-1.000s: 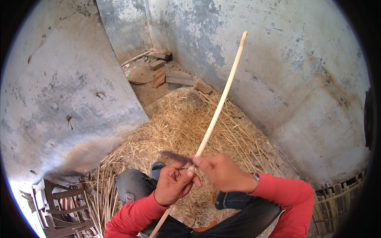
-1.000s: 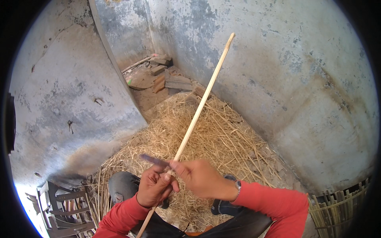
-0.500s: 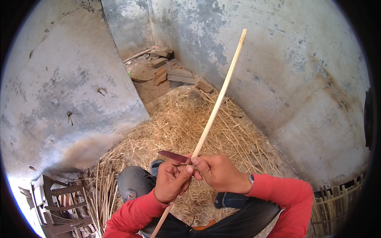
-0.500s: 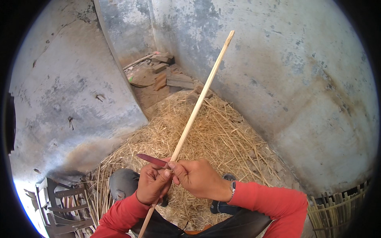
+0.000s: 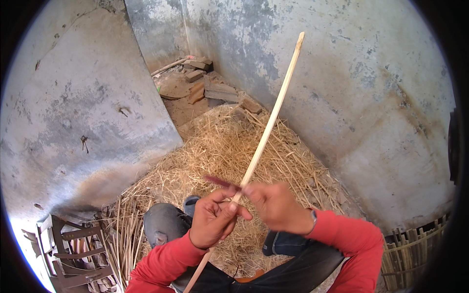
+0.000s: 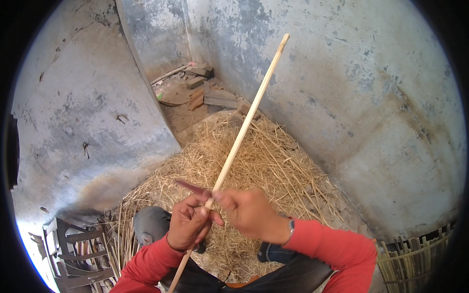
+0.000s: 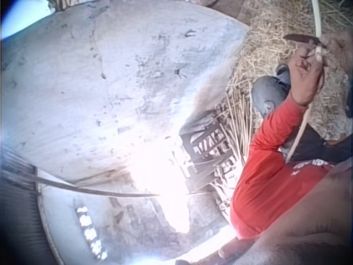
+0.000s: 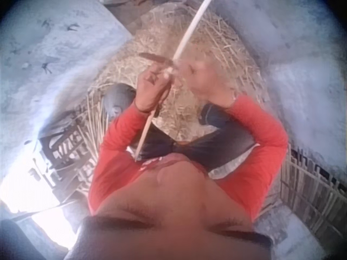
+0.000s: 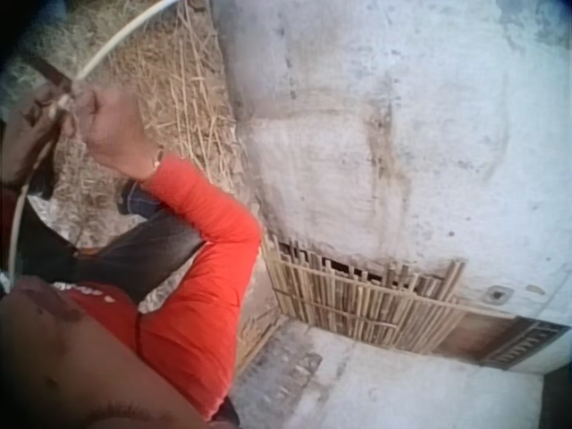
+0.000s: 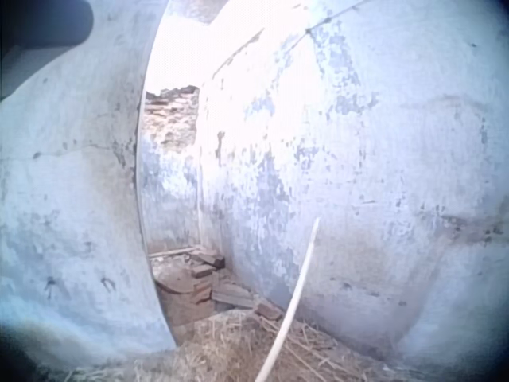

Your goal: The person shaves a thin bamboo strip using a knife, holding the strip against their leg and drawing the blade along its length.

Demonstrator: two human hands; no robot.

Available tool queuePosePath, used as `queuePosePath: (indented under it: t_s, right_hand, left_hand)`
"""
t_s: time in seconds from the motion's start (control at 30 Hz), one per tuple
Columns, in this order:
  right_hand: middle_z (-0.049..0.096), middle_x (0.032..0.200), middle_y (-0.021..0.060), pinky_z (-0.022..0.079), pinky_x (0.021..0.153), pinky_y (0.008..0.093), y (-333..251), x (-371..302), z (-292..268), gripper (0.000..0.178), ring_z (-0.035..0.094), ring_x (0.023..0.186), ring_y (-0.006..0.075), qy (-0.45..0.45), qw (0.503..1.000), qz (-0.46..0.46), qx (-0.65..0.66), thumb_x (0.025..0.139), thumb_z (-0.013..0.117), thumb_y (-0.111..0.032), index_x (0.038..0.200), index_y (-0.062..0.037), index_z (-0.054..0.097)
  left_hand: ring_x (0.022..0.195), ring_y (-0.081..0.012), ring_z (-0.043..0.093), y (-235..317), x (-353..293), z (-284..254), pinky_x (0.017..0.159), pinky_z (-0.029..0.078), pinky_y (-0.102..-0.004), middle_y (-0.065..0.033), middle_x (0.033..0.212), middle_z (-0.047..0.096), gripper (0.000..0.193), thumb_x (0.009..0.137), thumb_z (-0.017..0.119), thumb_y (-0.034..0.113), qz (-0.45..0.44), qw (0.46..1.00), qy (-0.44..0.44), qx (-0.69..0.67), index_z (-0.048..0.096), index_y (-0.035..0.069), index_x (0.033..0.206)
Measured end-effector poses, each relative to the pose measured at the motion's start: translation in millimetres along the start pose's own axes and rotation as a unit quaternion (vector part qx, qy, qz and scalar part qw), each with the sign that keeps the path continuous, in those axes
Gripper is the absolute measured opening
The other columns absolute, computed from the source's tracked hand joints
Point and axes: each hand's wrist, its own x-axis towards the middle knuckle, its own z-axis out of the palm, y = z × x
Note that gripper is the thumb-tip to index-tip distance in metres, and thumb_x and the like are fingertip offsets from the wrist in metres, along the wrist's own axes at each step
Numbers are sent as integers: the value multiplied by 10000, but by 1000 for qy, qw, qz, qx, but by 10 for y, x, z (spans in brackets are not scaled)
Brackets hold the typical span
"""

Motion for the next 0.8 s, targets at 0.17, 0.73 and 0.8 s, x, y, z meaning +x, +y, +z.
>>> queuePosePath:
  t_s: [0.17,0.73,0.8]
  right_hand:
    - [595,598,73,455,511,330,-75,-29,78,408,572,502,184,-76,991,57,96,1096,494,-297,868,-28,702]
    - [576,638,-33,397,530,251,62,76,-160,282,499,598,38,-69,975,98,186,924,781,-294,968,-15,773]
    - [601,630,-29,409,534,260,63,75,-170,252,506,591,40,-82,979,120,143,872,827,-246,985,-25,781]
  left_hand:
    - [395,-44,425,-9,-3,-45,381,328,-181,-201,906,724,386,1070,556,158,-2,1000,-6,-26,510,5,1421]
    - [543,-63,532,42,-26,-60,492,428,-189,-173,1160,694,498,1078,457,92,34,998,-11,50,359,16,1561]
    - [557,-65,540,44,-35,-41,494,433,-197,-158,1177,680,518,1064,463,57,35,995,-6,88,347,13,1567]
